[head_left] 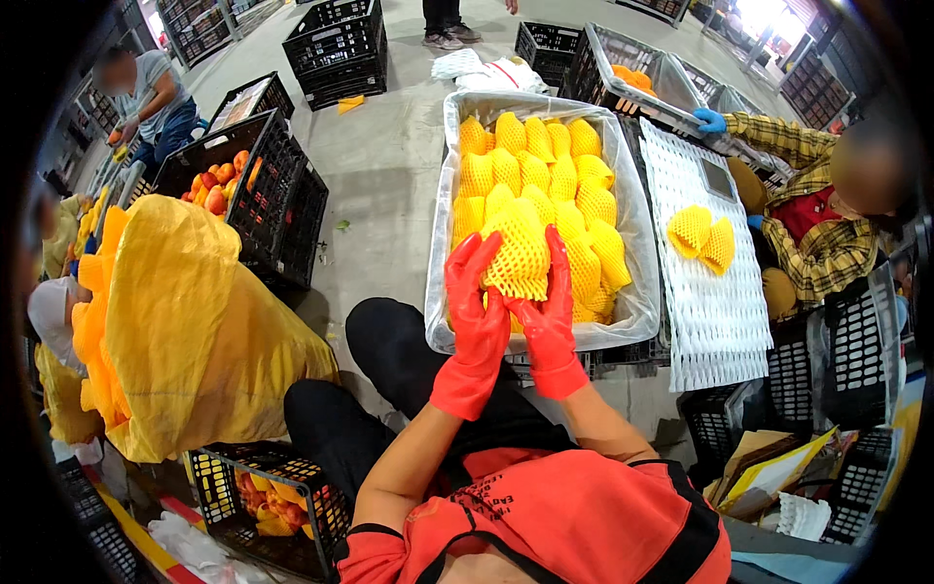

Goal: The person packs fruits by hand, placing yellow foam sleeves onto individual fruits and arranging them into a plastic crate.

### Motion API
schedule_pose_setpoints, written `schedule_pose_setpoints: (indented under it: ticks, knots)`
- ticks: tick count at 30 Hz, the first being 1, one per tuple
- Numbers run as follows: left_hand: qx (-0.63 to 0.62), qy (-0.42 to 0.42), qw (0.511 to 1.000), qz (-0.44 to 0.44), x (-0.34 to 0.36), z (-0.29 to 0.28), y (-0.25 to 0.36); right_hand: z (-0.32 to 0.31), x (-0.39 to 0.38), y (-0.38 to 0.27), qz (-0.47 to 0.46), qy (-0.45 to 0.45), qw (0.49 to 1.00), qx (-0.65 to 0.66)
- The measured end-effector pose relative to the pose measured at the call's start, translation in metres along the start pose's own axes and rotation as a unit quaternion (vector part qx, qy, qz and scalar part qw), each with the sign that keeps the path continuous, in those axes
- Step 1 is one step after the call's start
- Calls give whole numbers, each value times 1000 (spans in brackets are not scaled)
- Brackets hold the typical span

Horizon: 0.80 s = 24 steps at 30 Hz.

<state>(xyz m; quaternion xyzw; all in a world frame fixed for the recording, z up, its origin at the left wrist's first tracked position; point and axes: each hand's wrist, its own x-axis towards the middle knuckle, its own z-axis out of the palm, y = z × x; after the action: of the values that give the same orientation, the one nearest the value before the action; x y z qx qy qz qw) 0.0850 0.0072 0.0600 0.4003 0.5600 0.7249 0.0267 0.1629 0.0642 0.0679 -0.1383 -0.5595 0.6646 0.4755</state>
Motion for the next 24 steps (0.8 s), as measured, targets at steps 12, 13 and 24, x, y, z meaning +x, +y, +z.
schedule_pose_setpoints:
  ticks: [12, 13, 24]
  knots:
    - [-12, 37, 997, -70, 1, 15, 3, -22, 30, 10, 10, 99, 992, 75]
    - [-105, 53, 977, -179, 1, 17, 2, -25, 30, 7, 8, 106, 993, 59]
    - [19, -54, 992, -115, 7, 21, -9, -32, 35, 26, 44, 95, 990, 97]
